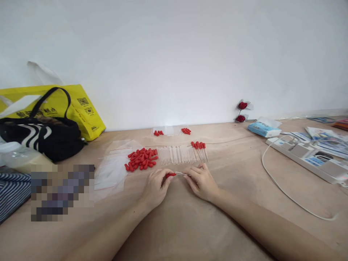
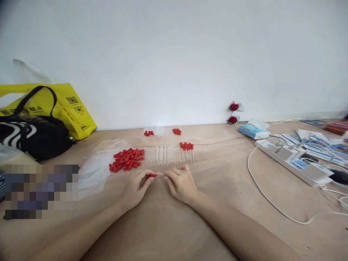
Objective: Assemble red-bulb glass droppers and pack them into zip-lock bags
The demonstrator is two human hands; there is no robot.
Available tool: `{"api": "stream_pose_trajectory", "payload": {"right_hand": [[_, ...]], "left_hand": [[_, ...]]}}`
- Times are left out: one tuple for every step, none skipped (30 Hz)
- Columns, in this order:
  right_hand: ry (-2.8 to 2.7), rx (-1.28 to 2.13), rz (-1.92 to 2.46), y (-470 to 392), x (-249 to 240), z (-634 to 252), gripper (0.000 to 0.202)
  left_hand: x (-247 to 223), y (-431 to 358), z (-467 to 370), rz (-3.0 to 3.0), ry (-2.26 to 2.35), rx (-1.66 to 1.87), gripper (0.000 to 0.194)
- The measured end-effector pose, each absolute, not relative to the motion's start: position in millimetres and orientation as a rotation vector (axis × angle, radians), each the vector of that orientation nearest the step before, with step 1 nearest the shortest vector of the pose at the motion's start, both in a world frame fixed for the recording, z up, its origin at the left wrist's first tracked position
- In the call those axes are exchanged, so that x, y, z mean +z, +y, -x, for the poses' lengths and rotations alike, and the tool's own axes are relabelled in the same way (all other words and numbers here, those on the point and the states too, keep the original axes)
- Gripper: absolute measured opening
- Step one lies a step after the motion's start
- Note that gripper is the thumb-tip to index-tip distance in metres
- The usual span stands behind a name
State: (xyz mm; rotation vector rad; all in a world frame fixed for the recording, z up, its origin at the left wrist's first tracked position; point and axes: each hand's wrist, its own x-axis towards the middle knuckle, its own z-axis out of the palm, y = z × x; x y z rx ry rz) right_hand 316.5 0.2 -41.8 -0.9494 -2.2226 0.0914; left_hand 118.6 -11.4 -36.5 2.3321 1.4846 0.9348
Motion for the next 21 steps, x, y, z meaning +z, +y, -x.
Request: {"api": "stream_pose_trajectory", "payload": {"right_hand": [[-2.219, 0.084, 0.94, 0.0, -42.4, -316.0, 0.021], [-2.217, 0.076, 0.93, -0.2, -43.0, -315.7, 0.021], [-2.213, 0.068, 0.92, -0.4, -43.8, -315.3, 0.021], [-2.21, 0.061, 0.909, -0.6, -44.5, -314.9, 0.02], [-2.208, 0.056, 0.897, -0.9, -45.2, -314.5, 0.02], [-2.208, 0.052, 0.886, -1.4, -45.7, -313.9, 0.02], [-2.208, 0.048, 0.878, -2.0, -46.2, -313.3, 0.02], [-2.21, 0.044, 0.871, -2.7, -46.6, -312.5, 0.021], [-2.216, 0.04, 0.863, -3.4, -47.0, -311.8, 0.021], [-2.224, 0.036, 0.855, -4.0, -47.2, -311.1, 0.021], [-2.233, 0.031, 0.846, -4.5, -47.4, -310.6, 0.022], [-2.244, 0.024, 0.836, -4.7, -47.4, -310.3, 0.022], [-2.257, 0.016, 0.826, -4.8, -47.3, -310.4, 0.022], [-2.27, 0.006, 0.815, -4.5, -47.0, -310.8, 0.022], [-2.28, -0.007, 0.802, -4.0, -46.4, -311.5, 0.022], [-2.289, -0.025, 0.786, -3.3, -45.7, -312.6, 0.022], [-2.298, -0.048, 0.766, -2.4, -44.8, -313.8, 0.021], [-2.304, -0.075, 0.742, -1.4, -43.8, -315.0, 0.021], [-2.307, -0.106, 0.716, -0.5, -42.9, -316.1, 0.021], [-2.309, -0.138, 0.692, 0.4, -42.1, -317.0, 0.021], [-2.311, -0.166, 0.673, 1.3, -41.5, -317.6, 0.021]], "left_hand": [[-36.5, -11.1, -118.8, -2.332, 1.478, 0.94, 0.016], [-36.2, -10.9, -119.0, -2.329, 1.476, 0.949, 0.017], [-35.8, -10.9, -119.4, -2.327, 1.474, 0.958, 0.017], [-35.3, -11.0, -119.9, -2.326, 1.473, 0.966, 0.017], [-34.6, -11.3, -120.4, -2.328, 1.472, 0.972, 0.018], [-33.9, -11.7, -121.0, -2.333, 1.47, 0.974, 0.018], [-33.3, -12.1, -121.6, -2.339, 1.466, 0.974, 0.019], [-32.7, -12.4, -122.2, -2.345, 1.462, 0.974, 0.019], [-32.3, -12.7, -122.7, -2.349, 1.459, 0.974, 0.02], [-31.9, -12.9, -123.0, -2.351, 1.458, 0.977, 0.02], [-31.8, -13.1, -123.1, -2.353, 1.457, 0.98, 0.021], [-31.8, -13.2, -123.0, -2.356, 1.459, 0.983, 0.022], [-31.9, -13.4, -122.8, -2.362, 1.46, 0.983, 0.023], [-32.0, -13.6, -122.4, -2.372, 1.46, 0.977, 0.023], [-32.2, -14.1, -122.0, -2.385, 1.456, 0.967, 0.023], [-32.3, -14.6, -121.5, -2.401, 1.447, 0.955, 0.022], [-32.3, -15.4, -121.2, -2.422, 1.434, 0.941, 0.022], [-32.1, -16.2, -120.9, -2.446, 1.418, 0.931, 0.021], [-31.8, -17.1, -120.9, -2.473, 1.402, 0.921, 0.021], [-31.3, -18.0, -121.1, -2.502, 1.388, 0.914, 0.02], [-30.8, -18.9, -121.5, -2.53, 1.377, 0.911, 0.019]]}}
